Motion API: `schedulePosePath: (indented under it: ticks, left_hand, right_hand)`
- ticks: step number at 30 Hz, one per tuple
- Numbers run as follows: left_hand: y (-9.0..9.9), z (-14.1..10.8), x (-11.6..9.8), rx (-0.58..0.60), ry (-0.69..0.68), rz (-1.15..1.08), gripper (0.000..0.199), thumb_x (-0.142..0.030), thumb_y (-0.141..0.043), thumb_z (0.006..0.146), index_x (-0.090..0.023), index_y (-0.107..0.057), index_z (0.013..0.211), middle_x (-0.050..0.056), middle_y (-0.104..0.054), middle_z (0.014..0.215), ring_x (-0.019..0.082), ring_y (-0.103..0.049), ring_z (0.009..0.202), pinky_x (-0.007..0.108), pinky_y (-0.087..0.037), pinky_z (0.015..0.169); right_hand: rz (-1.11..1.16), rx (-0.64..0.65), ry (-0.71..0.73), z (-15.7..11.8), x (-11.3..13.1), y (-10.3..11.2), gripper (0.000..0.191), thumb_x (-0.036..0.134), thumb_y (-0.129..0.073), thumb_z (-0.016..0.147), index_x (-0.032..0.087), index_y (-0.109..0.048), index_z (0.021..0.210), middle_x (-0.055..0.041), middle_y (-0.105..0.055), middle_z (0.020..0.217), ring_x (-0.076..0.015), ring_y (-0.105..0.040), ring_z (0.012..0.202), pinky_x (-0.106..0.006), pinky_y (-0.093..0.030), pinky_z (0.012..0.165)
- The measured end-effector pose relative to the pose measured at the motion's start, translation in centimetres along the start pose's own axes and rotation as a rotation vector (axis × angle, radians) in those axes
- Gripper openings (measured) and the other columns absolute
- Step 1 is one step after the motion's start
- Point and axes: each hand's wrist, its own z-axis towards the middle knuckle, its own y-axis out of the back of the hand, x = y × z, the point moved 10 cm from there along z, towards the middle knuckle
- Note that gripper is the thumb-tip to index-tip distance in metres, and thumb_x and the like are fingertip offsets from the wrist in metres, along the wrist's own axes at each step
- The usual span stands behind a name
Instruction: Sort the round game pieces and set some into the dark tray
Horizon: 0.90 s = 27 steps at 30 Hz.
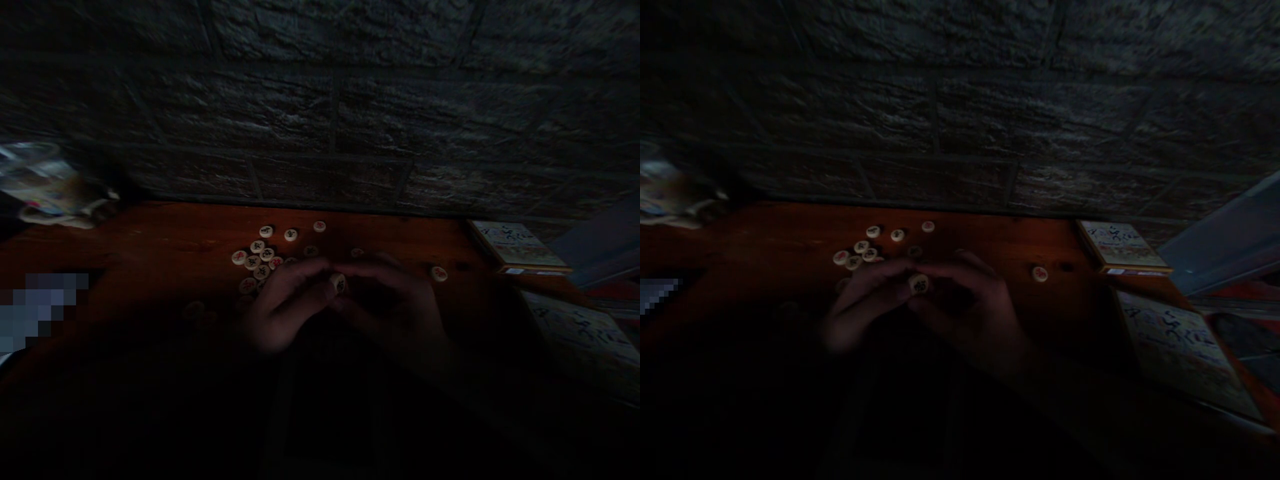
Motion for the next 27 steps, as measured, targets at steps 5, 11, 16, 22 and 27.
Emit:
schedulePosePath:
  ticks: [5,11,16,22,27]
  left_hand:
    - [-0.01,0.0,0.08,0.016,-0.016,0.045,0.013,-0.026,-0.06,0.095,-0.017,-0.068,0.091,0.002,-0.067,0.082,0.017,-0.061,0.077,0.027,-0.046,0.068]
    - [-0.05,-0.13,0.39,0.028,-0.03,0.099,0.015,-0.031,-0.063,0.097,-0.017,-0.065,0.091,0.001,-0.063,0.08,0.015,-0.056,0.073,0.027,-0.043,0.065]
    - [-0.14,-0.1,0.23,0.017,-0.007,0.083,0.019,-0.033,-0.063,0.097,-0.017,-0.065,0.088,0.0,-0.061,0.077,0.014,-0.055,0.072,0.026,-0.042,0.064]
    - [0.0,-0.1,0.37,-0.011,0.03,0.063,0.02,-0.034,-0.064,0.097,-0.017,-0.065,0.087,-0.001,-0.06,0.076,0.012,-0.054,0.07,0.024,-0.041,0.062]
    - [0.09,-0.01,0.95,-0.012,0.067,0.063,0.021,-0.036,-0.065,0.098,-0.016,-0.068,0.091,0.001,-0.066,0.082,0.013,-0.059,0.075,0.025,-0.044,0.067]
  right_hand:
    - [0.005,-0.013,-0.012,0.01,-0.03,0.01,0.031,0.019,-0.083,0.084,0.029,-0.078,0.113,-0.0028,-0.074,0.101,-0.0179,-0.07,0.091,-0.032,-0.06,0.079]
    - [0.024,-0.029,0.009,-0.07,0.08,0.02,0.028,0.017,-0.081,0.085,0.027,-0.076,0.111,-0.001,-0.071,0.096,-0.0157,-0.069,0.086,-0.029,-0.059,0.075]
    - [-0.004,-0.038,0.047,-0.17,0.48,0.23,0.032,0.014,-0.079,0.083,0.026,-0.075,0.112,-0.001,-0.07,0.096,-0.0155,-0.069,0.084,-0.029,-0.058,0.073]
    - [0.095,-0.01,-0.035,-0.64,-0.23,-0.14,0.028,0.014,-0.07,0.091,0.024,-0.074,0.117,-0.002,-0.078,0.097,-0.0164,-0.074,0.086,-0.031,-0.059,0.077]
    - [0.172,0.017,-0.054,-0.52,-0.07,-0.46,0.028,0.016,-0.068,0.094,0.024,-0.076,0.119,-0.0006,-0.082,0.096,-0.0133,-0.075,0.08,-0.025,-0.058,0.072]
